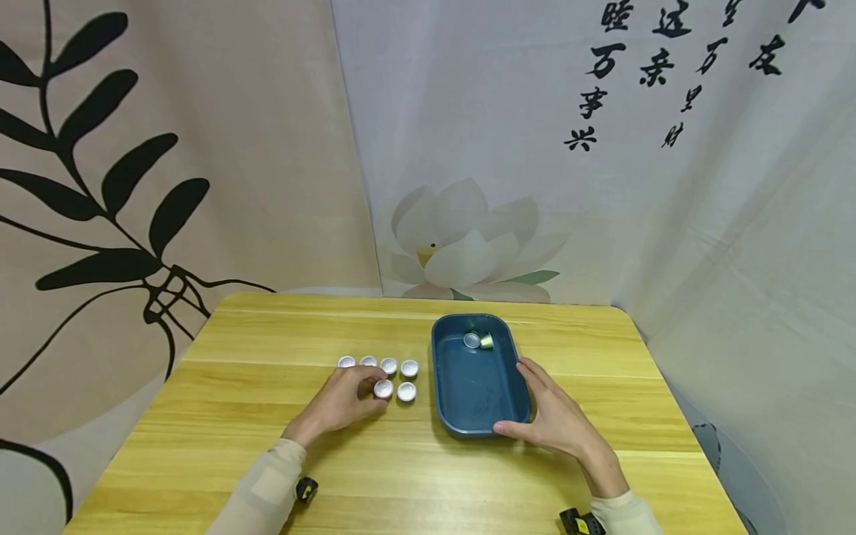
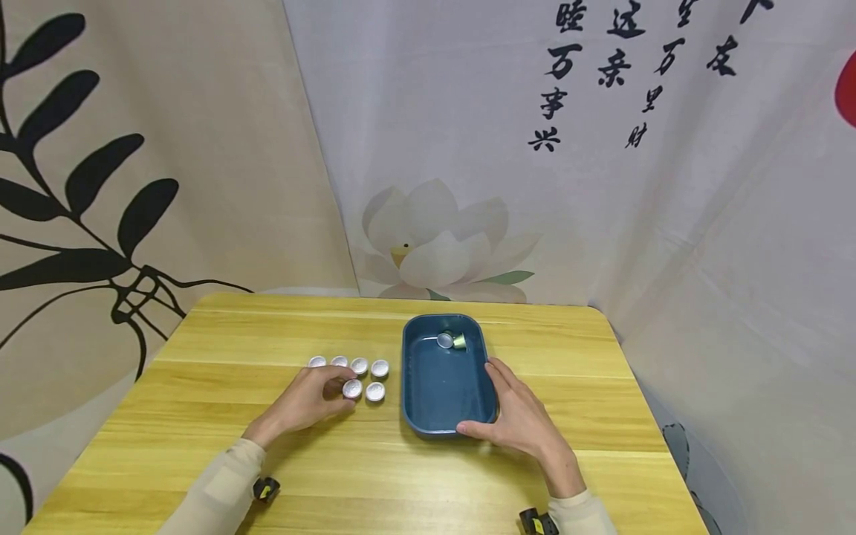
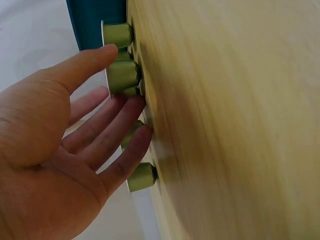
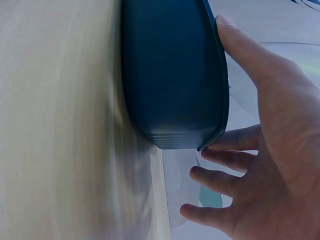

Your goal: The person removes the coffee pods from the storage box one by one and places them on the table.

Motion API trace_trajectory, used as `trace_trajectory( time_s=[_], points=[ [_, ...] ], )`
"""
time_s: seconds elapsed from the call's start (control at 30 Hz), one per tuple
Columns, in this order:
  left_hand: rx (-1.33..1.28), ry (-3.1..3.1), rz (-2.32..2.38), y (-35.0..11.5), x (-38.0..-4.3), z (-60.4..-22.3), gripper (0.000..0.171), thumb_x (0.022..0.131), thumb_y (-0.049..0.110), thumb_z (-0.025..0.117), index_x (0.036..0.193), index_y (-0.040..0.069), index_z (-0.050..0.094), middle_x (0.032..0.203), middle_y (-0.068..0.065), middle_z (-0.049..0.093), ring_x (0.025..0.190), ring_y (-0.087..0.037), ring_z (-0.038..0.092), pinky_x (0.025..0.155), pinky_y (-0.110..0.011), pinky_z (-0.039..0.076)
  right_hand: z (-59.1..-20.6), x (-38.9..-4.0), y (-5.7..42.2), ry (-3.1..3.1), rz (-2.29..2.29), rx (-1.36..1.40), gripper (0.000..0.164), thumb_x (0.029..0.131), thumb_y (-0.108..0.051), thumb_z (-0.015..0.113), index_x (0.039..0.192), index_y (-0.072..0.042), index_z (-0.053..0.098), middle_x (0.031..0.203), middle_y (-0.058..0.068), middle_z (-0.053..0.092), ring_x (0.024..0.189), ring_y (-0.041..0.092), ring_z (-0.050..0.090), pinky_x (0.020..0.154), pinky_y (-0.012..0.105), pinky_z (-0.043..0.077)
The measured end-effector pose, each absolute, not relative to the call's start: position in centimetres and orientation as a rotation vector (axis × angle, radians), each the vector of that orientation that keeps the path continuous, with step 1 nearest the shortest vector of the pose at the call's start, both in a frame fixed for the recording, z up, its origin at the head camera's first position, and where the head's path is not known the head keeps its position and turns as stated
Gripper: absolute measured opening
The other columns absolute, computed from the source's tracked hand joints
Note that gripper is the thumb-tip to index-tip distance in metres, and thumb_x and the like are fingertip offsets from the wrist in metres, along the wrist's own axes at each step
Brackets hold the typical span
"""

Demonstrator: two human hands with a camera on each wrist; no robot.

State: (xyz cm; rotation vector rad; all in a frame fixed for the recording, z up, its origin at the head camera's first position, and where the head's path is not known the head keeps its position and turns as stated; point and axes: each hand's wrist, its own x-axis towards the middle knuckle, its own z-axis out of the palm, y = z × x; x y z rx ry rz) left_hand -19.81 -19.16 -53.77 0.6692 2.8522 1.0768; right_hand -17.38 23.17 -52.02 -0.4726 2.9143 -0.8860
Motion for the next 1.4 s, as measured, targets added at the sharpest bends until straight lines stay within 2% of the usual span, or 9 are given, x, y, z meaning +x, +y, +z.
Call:
trace_trajectory(
  time_s=[0.27,0.67,1.0,1.4],
  points=[
    [0.649,2.876,1.110,-19.9,-19.1,-53.3,0.038,0.094,0.021,0.095,0.127,0.009,0.081,0.124,-0.006,0.084,0.113,-0.027,0.080,0.106,-0.055,0.066,-52.1,-17.3,23.2,2.926,-0.886,-0.478,0.129,0.082,-0.070,0.094,0.174,0.000,0.038,0.183,0.024,0.034,0.156,0.054,0.054,0.116,0.074,0.056],
    [0.633,2.934,1.138,-20.0,-19.1,-51.7,0.050,0.098,0.029,0.091,0.139,0.005,0.076,0.135,-0.013,0.081,0.119,-0.032,0.079,0.104,-0.057,0.066,-52.2,-17.3,23.3,2.935,-0.886,-0.500,0.127,0.082,-0.068,0.094,0.173,0.001,0.038,0.182,0.026,0.035,0.155,0.056,0.054,0.115,0.075,0.056],
    [0.807,2.933,1.103,-18.8,-20.1,-50.3,0.050,0.101,0.030,0.089,0.145,0.013,0.073,0.152,-0.008,0.072,0.140,-0.033,0.071,0.117,-0.054,0.062,-52.2,-17.5,23.2,2.930,-0.883,-0.482,0.128,0.082,-0.070,0.094,0.174,0.000,0.038,0.183,0.024,0.035,0.156,0.054,0.054,0.116,0.075,0.056],
    [0.941,2.900,0.964,-16.4,-22.1,-49.0,0.067,0.102,0.035,0.087,0.160,0.013,0.062,0.167,-0.011,0.061,0.156,-0.033,0.059,0.129,-0.055,0.052,-52.3,-17.4,23.2,2.930,-0.881,-0.474,0.128,0.081,-0.070,0.094,0.174,-0.001,0.038,0.183,0.023,0.035,0.156,0.054,0.054,0.116,0.074,0.056]
  ],
)
